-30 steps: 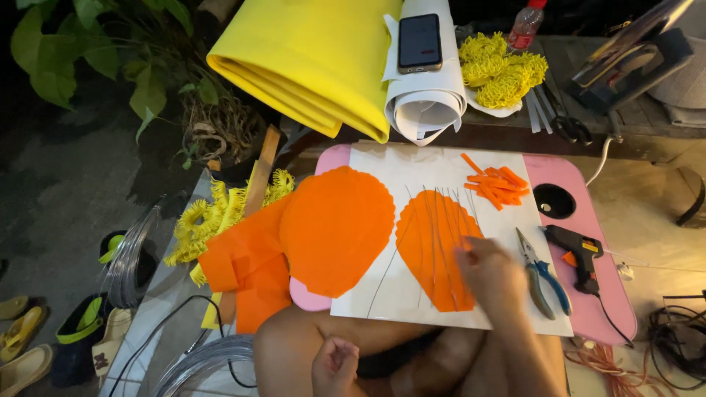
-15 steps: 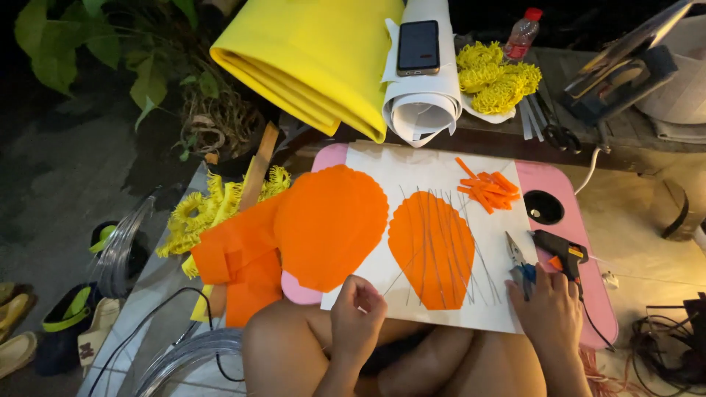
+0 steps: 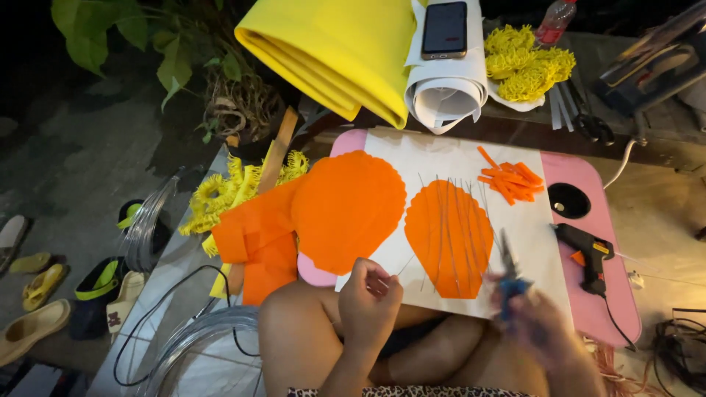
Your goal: Attaching thin metal wires to orange foam fabric cutouts and trimming them with pliers for a craft project.
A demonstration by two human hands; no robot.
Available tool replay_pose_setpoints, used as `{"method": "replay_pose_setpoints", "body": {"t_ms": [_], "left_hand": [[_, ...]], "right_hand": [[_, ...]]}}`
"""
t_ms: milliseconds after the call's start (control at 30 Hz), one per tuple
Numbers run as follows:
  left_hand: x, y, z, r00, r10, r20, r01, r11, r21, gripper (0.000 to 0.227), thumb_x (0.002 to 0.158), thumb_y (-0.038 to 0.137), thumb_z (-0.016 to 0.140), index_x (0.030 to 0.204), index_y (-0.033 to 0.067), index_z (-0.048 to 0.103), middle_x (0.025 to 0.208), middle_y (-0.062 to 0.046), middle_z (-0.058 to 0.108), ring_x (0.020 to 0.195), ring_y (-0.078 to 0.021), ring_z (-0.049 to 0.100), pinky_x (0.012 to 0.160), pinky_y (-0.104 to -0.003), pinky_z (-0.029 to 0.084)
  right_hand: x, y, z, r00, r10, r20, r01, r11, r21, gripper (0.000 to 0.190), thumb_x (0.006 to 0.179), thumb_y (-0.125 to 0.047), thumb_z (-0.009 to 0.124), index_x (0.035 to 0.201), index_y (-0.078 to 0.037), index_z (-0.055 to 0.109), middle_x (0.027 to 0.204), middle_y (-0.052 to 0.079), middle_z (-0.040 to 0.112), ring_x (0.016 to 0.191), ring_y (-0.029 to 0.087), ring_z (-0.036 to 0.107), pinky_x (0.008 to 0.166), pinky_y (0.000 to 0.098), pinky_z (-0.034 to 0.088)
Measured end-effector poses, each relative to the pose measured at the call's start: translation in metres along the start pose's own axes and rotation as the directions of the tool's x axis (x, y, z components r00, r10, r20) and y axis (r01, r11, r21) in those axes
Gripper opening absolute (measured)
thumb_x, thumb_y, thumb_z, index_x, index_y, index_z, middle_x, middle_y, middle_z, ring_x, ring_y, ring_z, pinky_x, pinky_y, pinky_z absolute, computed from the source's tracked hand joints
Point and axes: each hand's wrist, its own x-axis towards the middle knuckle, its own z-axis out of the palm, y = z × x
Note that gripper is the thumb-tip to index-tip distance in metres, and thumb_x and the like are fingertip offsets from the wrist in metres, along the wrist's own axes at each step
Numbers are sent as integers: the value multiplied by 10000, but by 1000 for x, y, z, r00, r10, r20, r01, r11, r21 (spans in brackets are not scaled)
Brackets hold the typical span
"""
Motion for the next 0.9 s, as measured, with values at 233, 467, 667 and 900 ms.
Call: {"method": "replay_pose_setpoints", "body": {"t_ms": [233, 467, 667, 900], "left_hand": [[-5, 9, -1, 987, 145, -67, -128, 969, 213, 171, 684, 96, 690, 726, 114, 526, 609, 30, 626, 509, -88, 583, 482, -216, 481], [-6, 6, -12, 995, 95, -11, -93, 988, 127, 165, 692, 75, 689, 736, 103, 533, 608, 19, 587, 500, -91, 563, 460, -225, 462], [-11, -2, -19, 995, -14, 104, 18, 999, -34, 154, 731, 63, 685, 772, 84, 538, 604, 12, 567, 491, -75, 513, 434, -213, 418], [-18, -5, -14, 975, -20, 219, 24, 1000, -15, 139, 742, 50, 652, 788, 88, 526, 637, 15, 562, 504, -86, 514, 463, -228, 436]], "right_hand": [[-25, 56, 89, 959, 285, -3, -281, 944, -175, 357, 783, -20, 604, 1132, 53, 622, 948, 214, 699, 797, 235, 581, 664, 309, 399], [-15, 99, 107, 981, 149, 126, -126, 976, -177, 415, 822, -17, 617, 1233, 8, 561, 925, 130, 667, 839, 179, 572, 737, 274, 421], [-13, 97, 113, 964, 109, 244, -78, 988, -130, 433, 815, -3, 581, 1238, 40, 500, 980, 150, 623, 833, 193, 548, 755, 297, 447], [-8, 82, 120, 987, 58, 149, -25, 975, -220, 488, 824, 76, 542, 1297, 5, 450, 1123, 156, 630, 993, 201, 578, 843, 293, 454]]}}
